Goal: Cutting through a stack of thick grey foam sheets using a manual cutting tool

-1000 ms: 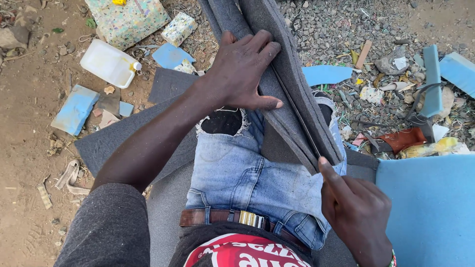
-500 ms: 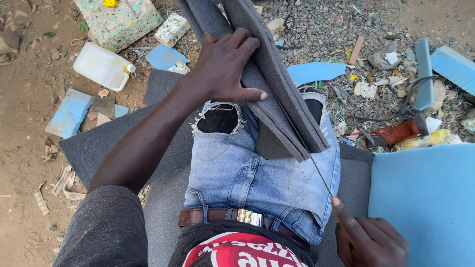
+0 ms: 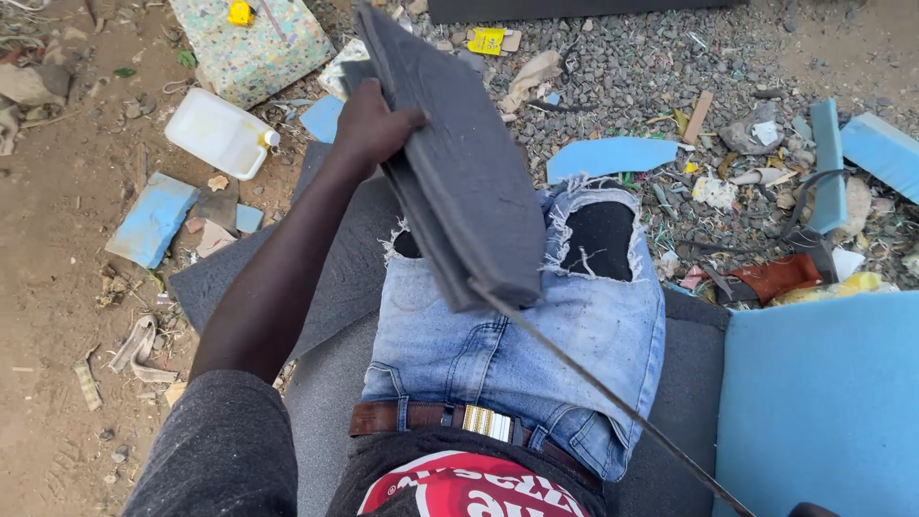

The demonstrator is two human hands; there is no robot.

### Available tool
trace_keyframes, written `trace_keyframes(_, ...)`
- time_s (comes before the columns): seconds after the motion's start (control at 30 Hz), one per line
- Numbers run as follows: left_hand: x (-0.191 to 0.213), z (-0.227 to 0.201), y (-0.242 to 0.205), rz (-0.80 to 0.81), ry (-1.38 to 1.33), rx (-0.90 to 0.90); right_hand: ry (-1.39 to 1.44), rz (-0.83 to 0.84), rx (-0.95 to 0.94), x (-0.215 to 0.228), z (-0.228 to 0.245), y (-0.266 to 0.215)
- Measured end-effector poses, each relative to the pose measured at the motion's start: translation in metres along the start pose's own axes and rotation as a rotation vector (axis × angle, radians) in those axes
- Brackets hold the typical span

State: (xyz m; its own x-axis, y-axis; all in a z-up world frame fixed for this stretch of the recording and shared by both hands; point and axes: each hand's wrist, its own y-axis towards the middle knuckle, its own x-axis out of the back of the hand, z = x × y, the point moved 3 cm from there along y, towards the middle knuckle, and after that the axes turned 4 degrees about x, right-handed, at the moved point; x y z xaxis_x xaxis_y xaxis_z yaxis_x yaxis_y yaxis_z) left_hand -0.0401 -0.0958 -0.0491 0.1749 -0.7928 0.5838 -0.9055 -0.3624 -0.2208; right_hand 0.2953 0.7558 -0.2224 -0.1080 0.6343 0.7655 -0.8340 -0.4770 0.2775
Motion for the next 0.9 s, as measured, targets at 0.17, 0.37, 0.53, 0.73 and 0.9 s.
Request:
trace_keyframes(0.17, 0.029, 0.013, 0.02, 0.096, -0.541, -0.02, 0.449, -0.214, 0.074, -0.026, -0.046, 0.017)
trace_keyframes(0.37, 0.068, -0.01, 0.043, 0.152, -1.034, -0.207, 0.976, -0.449, 0.174, -0.065, -0.063, 0.059)
trace_keyframes(0.53, 0.029, -0.016, 0.083, 0.211, -1.258, -0.284, 1.399, -0.665, 0.263, -0.085, 0.104, 0.173)
trace_keyframes(0.73, 0.026, -0.103, 0.093, 0.301, -1.302, -0.726, 1.233, -0.606, 0.09, -0.056, 0.204, 0.259)
trace_keyframes(0.9, 0.009, -0.113, 0.074, 0.514, -0.972, -0.775, 1.223, -0.737, 0.014, -0.055, 0.226, 0.265)
